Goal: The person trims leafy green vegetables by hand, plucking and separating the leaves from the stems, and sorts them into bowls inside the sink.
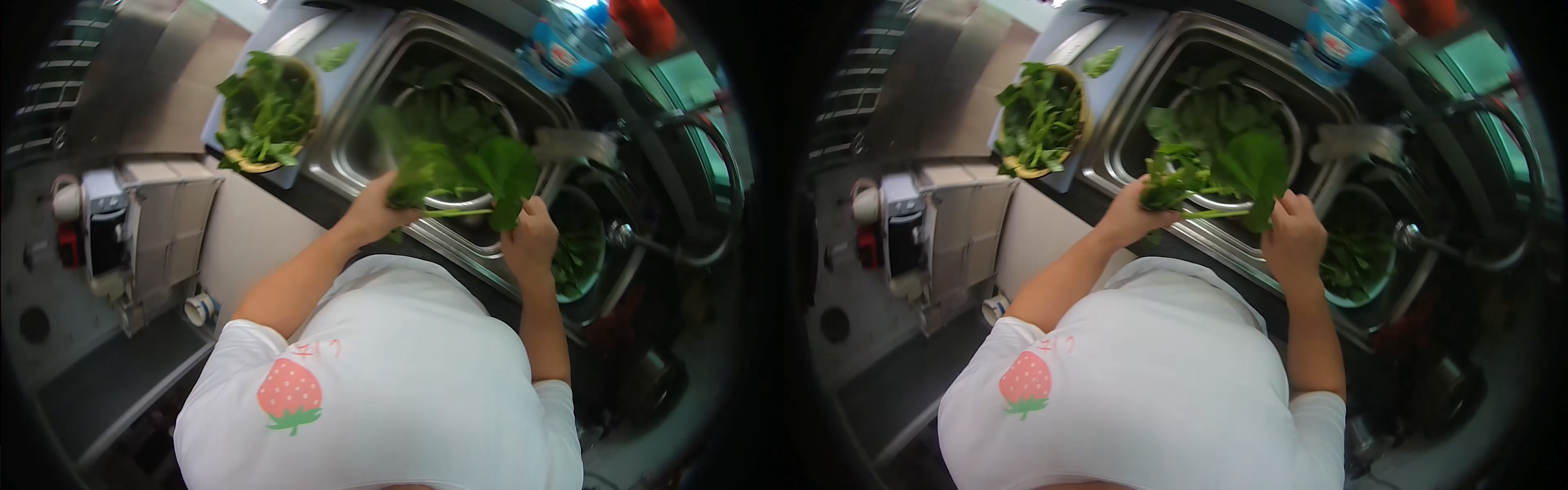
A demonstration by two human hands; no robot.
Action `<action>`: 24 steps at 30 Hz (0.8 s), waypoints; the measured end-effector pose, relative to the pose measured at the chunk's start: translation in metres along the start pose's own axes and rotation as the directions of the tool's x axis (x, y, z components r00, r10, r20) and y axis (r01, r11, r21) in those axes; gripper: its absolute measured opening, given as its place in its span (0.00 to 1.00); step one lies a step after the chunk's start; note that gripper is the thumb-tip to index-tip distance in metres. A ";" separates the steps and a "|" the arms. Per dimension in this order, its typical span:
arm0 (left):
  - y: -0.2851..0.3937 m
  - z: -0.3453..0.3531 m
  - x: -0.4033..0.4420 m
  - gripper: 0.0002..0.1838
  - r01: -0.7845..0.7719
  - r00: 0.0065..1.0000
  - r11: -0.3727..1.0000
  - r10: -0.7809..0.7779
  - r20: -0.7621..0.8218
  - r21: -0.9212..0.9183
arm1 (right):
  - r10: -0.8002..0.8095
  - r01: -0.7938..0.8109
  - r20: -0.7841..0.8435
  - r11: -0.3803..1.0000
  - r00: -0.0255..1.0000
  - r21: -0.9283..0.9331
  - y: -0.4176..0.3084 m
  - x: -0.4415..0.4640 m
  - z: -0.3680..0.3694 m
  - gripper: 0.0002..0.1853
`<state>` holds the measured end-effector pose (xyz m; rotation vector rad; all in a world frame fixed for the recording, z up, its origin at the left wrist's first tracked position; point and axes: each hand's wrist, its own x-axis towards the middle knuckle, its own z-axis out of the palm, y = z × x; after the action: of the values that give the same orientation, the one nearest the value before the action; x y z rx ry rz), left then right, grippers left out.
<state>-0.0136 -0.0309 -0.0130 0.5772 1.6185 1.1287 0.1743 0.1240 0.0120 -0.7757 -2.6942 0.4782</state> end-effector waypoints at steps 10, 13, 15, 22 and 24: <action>0.012 -0.090 -0.042 0.20 -0.225 0.816 0.964 0.108 -0.568 -0.141 | 0.409 -0.533 0.385 0.356 0.828 0.768 0.023 0.031 0.024 0.06; 0.026 -0.142 -0.046 0.12 -0.363 0.640 0.927 0.177 -0.748 -0.092 | 0.240 -0.575 0.543 0.081 0.804 0.814 0.014 0.031 0.020 0.07; 0.013 -0.178 -0.035 0.19 -0.290 0.510 0.940 0.312 -0.802 0.181 | 0.186 -0.593 0.571 0.096 0.800 0.800 0.008 0.029 0.022 0.07; 0.002 -0.176 0.021 0.50 0.613 0.709 0.303 0.196 -0.677 0.730 | 0.172 -0.493 0.464 0.374 0.869 0.785 -0.015 0.013 0.025 0.04; 0.002 -0.191 0.018 0.50 0.500 0.748 0.401 0.246 -0.616 0.767 | 0.159 -0.457 0.432 0.413 0.888 0.788 -0.015 0.006 0.022 0.03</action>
<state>-0.1967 -0.0888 -0.0151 0.7351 2.9073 0.1018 0.1544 0.1102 -0.0011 -0.8853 -1.9671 2.0237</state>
